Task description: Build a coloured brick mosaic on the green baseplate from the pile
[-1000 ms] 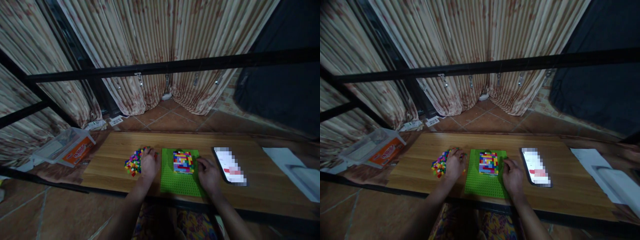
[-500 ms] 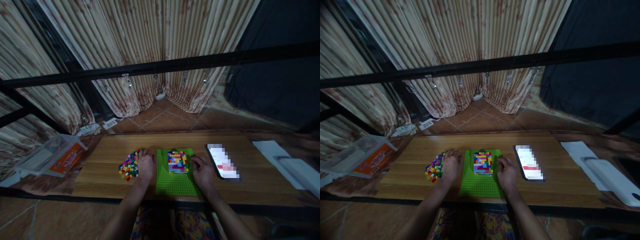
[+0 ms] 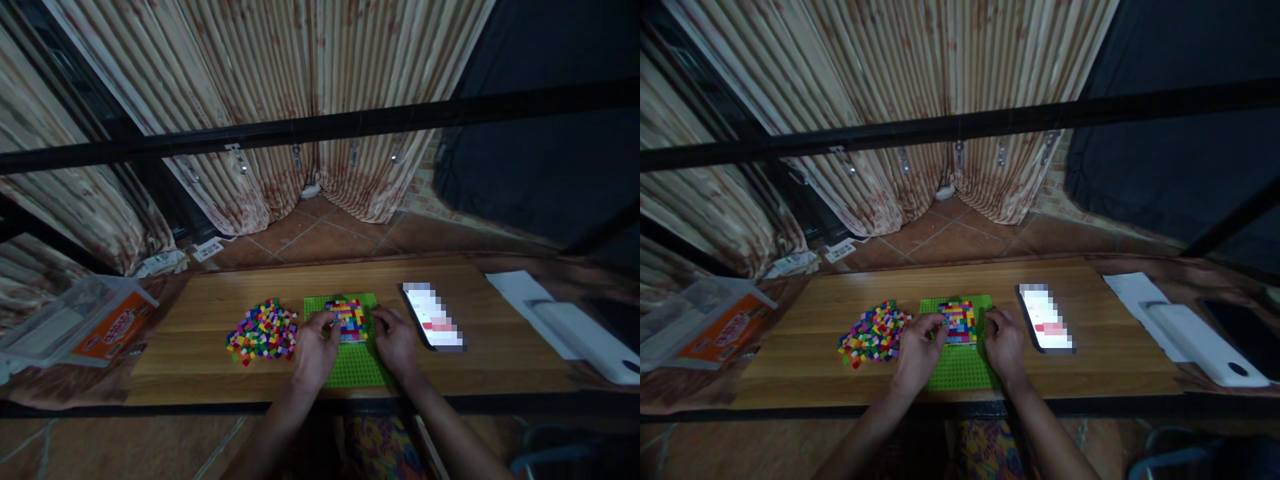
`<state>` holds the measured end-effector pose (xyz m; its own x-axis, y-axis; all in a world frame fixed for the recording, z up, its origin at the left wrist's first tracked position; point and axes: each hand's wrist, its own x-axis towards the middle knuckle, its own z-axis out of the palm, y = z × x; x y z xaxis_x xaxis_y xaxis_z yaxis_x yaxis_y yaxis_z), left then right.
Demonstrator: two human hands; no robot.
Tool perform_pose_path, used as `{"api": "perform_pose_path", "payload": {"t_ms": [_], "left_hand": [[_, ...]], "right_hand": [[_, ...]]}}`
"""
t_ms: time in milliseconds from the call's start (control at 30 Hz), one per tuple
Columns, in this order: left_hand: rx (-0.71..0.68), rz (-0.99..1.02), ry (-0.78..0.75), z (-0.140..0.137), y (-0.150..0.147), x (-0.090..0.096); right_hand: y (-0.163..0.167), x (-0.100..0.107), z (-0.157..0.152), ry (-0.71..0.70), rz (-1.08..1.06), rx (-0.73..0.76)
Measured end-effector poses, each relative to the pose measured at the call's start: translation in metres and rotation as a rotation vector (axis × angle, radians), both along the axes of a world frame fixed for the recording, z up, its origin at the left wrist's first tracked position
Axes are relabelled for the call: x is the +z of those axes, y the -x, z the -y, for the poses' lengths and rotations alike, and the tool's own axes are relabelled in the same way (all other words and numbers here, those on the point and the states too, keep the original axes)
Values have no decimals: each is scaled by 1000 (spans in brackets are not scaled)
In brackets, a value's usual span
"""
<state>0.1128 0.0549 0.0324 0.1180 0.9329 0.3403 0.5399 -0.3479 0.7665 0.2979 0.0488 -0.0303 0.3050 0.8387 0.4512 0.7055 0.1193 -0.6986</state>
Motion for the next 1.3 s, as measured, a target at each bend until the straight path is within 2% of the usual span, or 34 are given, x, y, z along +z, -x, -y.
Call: {"api": "perform_pose_path", "payload": {"t_ms": [300, 600, 733, 1000, 1133, 1300], "left_hand": [[-18, -27, 57, -2, -7, -1], [-44, -200, -9, 1, -5, -1], [-60, -138, -27, -1, -5, 0], [99, -81, -38, -6, -11, -11], [118, -24, -30, -8, -12, -16], [125, -30, -27, -9, -14, -12]], "right_hand": [[2, 3, 1, 7, -31, 3], [3, 3, 1, 9, -16, -2], [3, 2, 1, 1, -4, -7], [3, 2, 0, -11, 11, -13], [4, 2, 1, -17, -5, -1], [4, 2, 0, -15, -18, -10]]}}
